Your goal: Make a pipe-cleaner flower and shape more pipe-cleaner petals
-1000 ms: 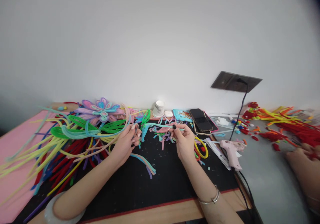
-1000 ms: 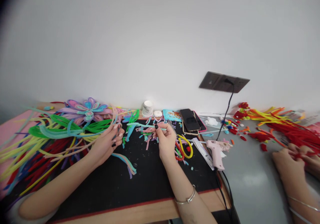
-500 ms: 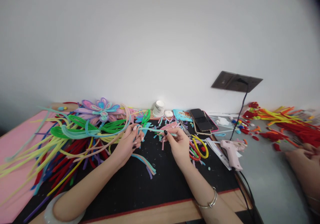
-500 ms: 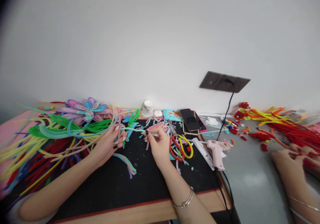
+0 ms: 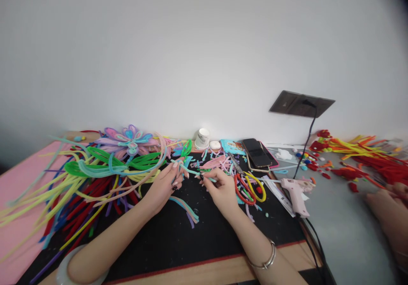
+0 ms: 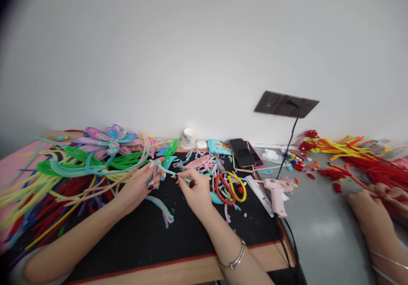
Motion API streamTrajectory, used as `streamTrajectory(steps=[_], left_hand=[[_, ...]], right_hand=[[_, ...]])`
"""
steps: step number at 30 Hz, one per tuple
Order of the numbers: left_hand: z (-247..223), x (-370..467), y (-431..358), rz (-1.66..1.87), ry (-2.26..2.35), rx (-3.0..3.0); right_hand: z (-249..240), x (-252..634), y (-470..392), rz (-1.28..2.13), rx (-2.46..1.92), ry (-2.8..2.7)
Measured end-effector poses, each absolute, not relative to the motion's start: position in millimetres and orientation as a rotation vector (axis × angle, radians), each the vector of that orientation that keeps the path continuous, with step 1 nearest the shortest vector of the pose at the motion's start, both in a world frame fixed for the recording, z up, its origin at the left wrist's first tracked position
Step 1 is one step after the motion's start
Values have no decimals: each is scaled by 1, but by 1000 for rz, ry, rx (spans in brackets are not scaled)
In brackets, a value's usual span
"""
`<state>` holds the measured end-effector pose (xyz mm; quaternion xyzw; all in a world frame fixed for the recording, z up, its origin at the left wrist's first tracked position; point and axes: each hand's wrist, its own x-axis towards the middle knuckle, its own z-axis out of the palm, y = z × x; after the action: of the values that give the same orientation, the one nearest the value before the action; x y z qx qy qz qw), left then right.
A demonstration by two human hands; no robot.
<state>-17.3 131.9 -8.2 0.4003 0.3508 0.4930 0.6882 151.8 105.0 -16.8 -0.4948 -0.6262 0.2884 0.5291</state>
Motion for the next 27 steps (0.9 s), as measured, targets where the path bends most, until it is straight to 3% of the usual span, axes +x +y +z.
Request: streamTrajectory(steps=[21, 27], left_hand=[[-18, -23, 128, 873, 949, 1440], [-6, -24, 125, 819, 955, 1767]], right_hand=[[-10, 150, 102, 707, -1163, -1568], [-10, 150, 106, 1082, -1092, -1260]])
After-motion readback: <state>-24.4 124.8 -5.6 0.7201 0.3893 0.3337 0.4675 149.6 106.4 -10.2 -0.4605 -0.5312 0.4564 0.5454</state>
